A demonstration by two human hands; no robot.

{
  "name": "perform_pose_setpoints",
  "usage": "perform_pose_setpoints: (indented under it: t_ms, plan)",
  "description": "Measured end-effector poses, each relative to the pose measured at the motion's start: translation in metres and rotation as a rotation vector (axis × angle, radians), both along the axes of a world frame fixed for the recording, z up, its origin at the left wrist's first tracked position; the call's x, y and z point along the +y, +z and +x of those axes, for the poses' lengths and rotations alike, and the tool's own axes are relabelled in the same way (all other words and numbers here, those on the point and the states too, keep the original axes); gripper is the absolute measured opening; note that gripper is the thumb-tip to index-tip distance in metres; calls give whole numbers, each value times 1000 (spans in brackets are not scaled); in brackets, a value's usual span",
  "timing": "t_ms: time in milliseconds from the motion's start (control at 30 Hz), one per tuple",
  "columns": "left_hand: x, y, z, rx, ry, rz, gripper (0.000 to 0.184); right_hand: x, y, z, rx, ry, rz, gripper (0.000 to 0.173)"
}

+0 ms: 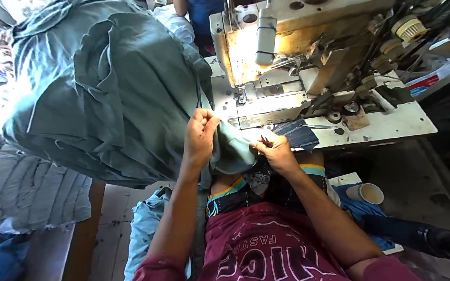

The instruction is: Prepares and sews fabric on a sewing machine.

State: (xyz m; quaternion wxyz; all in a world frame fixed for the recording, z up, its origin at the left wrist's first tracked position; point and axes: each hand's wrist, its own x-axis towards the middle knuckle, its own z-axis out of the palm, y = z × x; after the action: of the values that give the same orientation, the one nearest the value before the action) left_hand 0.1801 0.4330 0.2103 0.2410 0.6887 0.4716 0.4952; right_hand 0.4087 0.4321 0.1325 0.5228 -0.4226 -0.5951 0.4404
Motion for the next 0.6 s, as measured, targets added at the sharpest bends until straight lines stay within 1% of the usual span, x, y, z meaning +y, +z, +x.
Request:
perform_pose_setpoints:
  t_ms: [33, 67, 133, 200, 267, 300, 367, 400, 433, 500, 600]
  plan:
    - [9, 2, 6, -17, 2, -27, 9, 3, 0, -1, 14, 34, -40, 17]
    - [23, 6, 10, 31, 1, -22, 10, 7, 1, -3, 9, 49, -59, 22]
    - [64, 8, 14, 197, 27, 78, 11, 17, 2, -6, -11, 35, -76, 25]
    - [104, 0, 12, 373, 29, 153, 13, 27, -2, -10, -13, -13, -95, 23]
    - [130, -8, 12, 517, 35, 152, 18, 35, -7, -15, 19, -66, -107, 11]
    - [137, -9, 14, 575, 58, 127, 20, 37, -9, -17, 48, -79, -84, 4]
    - [141, -5, 19, 640, 90, 82, 22, 40, -9, -18, 101, -67, -25, 23]
    - [142, -3, 21, 653, 96, 69, 23, 41, -9, -19, 120, -72, 0, 29]
    - [144, -4, 22, 656, 97, 73, 23, 41, -8, -19, 133, -82, 13, 32]
    - [155, -8, 21, 683, 107, 78, 27, 41, -6, -20, 173, -108, 18, 28]
    - [173, -13, 23, 718, 122, 48, 37, 46, -4, -22, 234, -138, -41, 19]
